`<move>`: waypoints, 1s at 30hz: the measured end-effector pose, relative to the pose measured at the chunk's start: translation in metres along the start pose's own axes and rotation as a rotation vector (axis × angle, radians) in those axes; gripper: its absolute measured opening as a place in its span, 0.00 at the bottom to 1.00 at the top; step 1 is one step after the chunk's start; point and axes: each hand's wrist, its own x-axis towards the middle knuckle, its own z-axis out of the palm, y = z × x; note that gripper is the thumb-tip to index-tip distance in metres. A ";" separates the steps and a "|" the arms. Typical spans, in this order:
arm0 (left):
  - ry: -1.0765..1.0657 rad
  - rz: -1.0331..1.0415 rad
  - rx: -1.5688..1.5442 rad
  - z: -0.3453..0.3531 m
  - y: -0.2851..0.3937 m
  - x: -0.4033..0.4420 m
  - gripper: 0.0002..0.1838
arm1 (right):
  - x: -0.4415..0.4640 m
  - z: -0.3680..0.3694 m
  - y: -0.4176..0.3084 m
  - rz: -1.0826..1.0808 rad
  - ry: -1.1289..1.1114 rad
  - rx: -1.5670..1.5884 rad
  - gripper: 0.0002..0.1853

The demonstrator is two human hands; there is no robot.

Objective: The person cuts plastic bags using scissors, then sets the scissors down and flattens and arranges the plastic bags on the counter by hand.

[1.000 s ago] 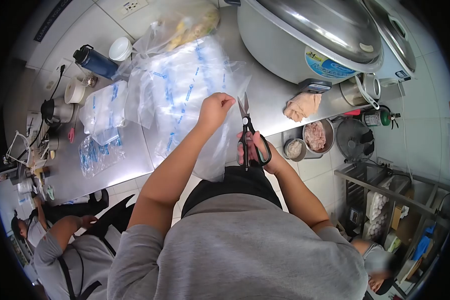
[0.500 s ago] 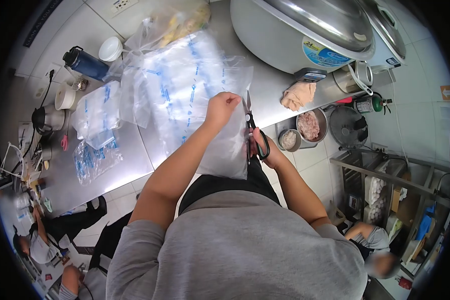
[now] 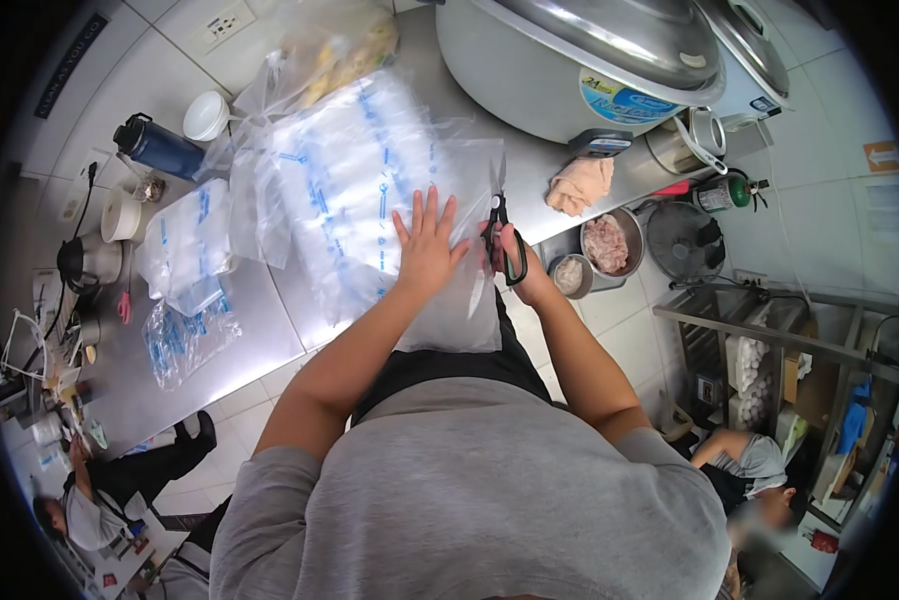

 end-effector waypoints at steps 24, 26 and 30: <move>0.002 -0.095 0.022 0.007 0.009 -0.021 0.44 | 0.021 -0.005 -0.045 -0.131 0.145 -0.148 0.20; -0.024 -0.065 0.031 0.002 0.001 -0.015 0.44 | 0.017 -0.009 -0.054 -0.128 0.103 -0.214 0.21; -0.150 0.228 0.092 -0.042 -0.069 0.016 0.39 | -0.004 -0.013 -0.064 -0.117 0.021 -0.341 0.23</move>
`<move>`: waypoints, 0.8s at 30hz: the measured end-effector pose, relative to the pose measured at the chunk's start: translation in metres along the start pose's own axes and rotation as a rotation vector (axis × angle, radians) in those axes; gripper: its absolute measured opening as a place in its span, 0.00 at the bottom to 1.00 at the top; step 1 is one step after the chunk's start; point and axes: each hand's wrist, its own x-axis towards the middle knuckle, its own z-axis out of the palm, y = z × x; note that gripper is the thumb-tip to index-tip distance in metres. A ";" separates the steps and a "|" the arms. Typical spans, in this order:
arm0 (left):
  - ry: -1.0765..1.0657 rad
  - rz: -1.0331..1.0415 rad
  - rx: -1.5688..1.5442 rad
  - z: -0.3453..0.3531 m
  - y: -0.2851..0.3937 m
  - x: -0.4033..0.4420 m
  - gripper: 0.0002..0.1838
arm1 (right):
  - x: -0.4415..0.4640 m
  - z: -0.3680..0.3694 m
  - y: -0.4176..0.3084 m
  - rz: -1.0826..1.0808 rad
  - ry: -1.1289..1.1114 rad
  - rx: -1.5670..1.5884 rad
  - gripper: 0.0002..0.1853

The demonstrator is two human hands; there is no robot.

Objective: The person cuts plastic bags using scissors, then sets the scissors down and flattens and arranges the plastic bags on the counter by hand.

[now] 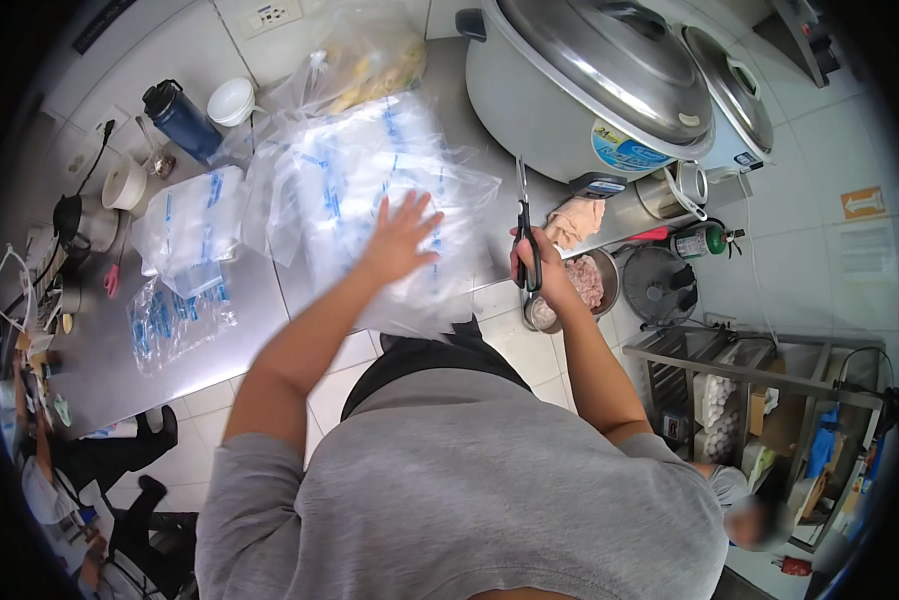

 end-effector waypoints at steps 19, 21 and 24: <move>0.219 -0.297 -0.333 -0.011 0.006 0.036 0.03 | -0.029 -0.008 0.009 0.266 -0.595 -0.087 0.32; 0.204 -0.285 -0.285 -0.022 0.013 0.037 0.04 | -0.019 -0.006 0.009 0.267 -0.605 -0.059 0.34; 0.192 -0.257 -0.184 -0.029 0.026 0.034 0.03 | -0.006 -0.010 0.014 0.258 -0.592 0.028 0.37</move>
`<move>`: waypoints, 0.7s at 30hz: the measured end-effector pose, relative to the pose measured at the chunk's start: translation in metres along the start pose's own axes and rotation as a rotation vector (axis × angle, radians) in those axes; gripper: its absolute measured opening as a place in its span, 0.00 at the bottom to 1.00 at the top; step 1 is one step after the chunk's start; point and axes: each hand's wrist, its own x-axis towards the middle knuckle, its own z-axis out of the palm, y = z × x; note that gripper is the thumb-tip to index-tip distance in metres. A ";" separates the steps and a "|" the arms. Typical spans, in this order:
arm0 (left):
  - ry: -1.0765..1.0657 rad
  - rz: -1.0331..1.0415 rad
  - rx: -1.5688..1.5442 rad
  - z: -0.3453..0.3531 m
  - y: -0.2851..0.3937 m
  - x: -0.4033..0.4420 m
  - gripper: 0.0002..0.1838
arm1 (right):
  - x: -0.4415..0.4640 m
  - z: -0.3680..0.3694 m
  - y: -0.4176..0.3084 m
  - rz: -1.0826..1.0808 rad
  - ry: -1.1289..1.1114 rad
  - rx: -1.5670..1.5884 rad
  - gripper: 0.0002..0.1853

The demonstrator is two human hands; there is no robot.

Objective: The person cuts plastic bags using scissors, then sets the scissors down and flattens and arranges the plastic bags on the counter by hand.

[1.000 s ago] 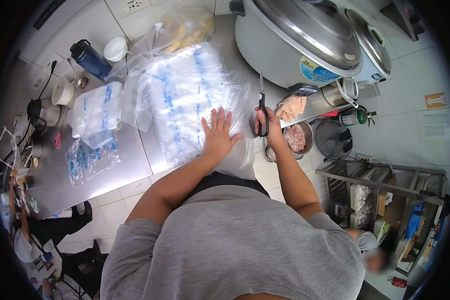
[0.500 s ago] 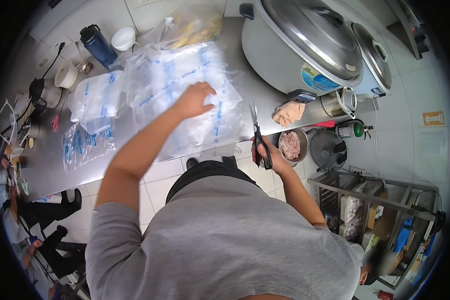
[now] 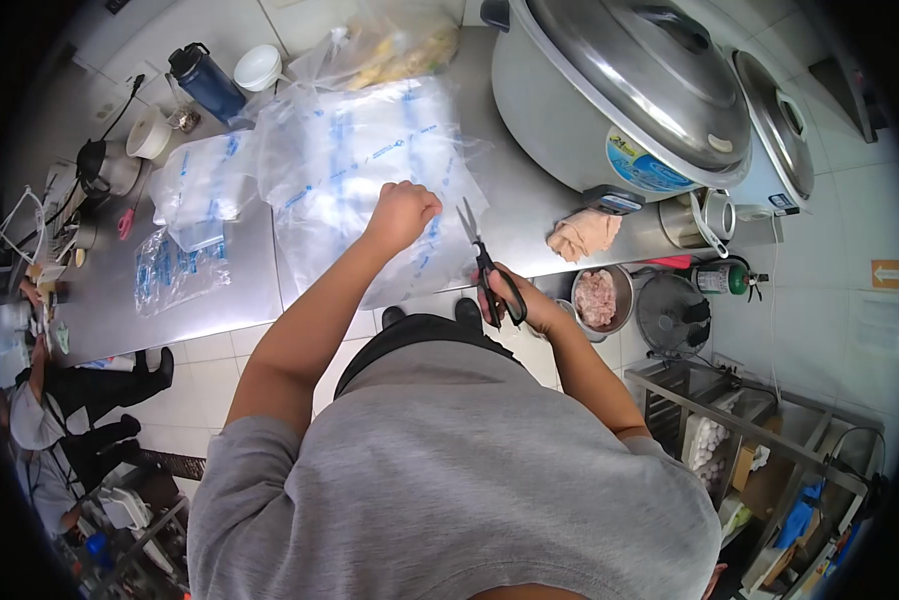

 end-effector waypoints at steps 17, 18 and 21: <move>0.187 -0.015 0.288 0.053 0.056 0.006 0.14 | -0.001 -0.042 -0.013 0.104 0.028 -0.005 0.32; 0.200 0.002 0.310 0.057 0.055 0.006 0.11 | -0.002 -0.044 -0.015 0.097 0.003 -0.012 0.32; 0.246 0.057 0.367 0.060 0.052 0.004 0.05 | 0.006 -0.056 -0.013 0.111 -0.081 -0.060 0.34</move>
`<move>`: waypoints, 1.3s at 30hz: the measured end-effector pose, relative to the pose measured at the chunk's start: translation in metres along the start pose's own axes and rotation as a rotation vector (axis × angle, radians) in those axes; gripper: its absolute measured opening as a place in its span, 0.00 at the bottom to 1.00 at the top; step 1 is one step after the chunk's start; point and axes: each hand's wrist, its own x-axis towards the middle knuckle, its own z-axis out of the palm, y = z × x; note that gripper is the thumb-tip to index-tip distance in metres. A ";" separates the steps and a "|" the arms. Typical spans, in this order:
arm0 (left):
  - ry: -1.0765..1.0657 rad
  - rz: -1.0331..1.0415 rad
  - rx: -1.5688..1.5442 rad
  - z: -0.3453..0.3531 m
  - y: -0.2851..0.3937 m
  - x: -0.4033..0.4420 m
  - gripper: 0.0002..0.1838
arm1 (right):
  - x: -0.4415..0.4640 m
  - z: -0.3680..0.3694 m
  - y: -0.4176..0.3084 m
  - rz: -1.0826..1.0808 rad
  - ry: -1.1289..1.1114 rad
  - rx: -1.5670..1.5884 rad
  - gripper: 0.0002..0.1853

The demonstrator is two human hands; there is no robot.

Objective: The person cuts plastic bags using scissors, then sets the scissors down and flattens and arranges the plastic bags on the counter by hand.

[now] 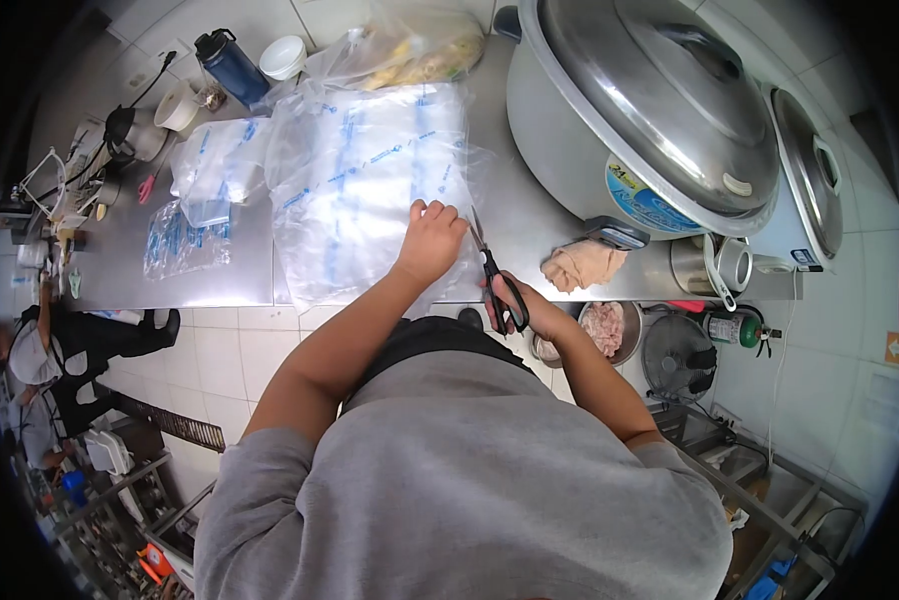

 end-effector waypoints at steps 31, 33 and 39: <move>0.069 -0.033 -0.107 -0.032 0.037 0.005 0.07 | 0.020 -0.026 -0.019 0.004 0.071 -0.089 0.32; 0.070 -0.017 -0.131 -0.032 0.038 0.004 0.06 | 0.018 -0.023 -0.020 0.001 0.063 -0.040 0.33; 0.078 0.014 -0.222 -0.033 0.050 0.006 0.04 | 0.027 -0.027 -0.023 -0.017 0.071 0.066 0.33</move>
